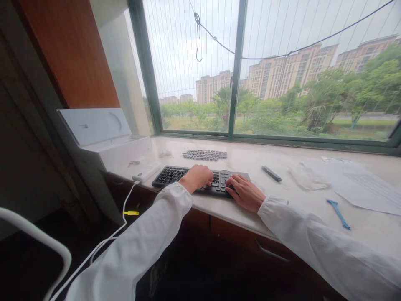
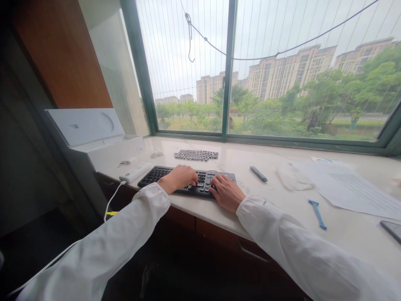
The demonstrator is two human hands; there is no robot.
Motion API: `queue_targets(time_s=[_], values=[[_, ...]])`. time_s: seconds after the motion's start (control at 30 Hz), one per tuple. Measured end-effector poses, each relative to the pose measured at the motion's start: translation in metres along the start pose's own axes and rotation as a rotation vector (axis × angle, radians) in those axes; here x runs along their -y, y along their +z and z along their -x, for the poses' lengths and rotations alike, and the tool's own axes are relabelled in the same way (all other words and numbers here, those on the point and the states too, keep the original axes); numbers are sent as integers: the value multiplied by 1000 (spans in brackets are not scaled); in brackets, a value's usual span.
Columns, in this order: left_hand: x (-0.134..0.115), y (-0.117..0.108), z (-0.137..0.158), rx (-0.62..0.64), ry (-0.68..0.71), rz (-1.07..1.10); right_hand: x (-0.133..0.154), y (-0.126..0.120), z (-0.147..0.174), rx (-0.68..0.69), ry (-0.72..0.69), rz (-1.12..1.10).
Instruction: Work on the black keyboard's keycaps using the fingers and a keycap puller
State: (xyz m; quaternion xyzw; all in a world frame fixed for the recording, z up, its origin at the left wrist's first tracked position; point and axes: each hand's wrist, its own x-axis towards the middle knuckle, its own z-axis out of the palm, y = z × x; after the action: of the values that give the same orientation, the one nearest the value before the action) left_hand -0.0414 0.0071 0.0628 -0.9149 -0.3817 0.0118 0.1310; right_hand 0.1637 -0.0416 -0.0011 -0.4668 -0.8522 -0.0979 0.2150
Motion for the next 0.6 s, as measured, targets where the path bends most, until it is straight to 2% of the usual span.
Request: queue_targets(time_s=[0.3, 0.6], values=[[-12, -6, 4, 23, 157, -206, 0, 1, 0, -6, -5, 0], [-18, -4, 9, 53, 137, -229, 1, -1, 0, -1, 2, 5]])
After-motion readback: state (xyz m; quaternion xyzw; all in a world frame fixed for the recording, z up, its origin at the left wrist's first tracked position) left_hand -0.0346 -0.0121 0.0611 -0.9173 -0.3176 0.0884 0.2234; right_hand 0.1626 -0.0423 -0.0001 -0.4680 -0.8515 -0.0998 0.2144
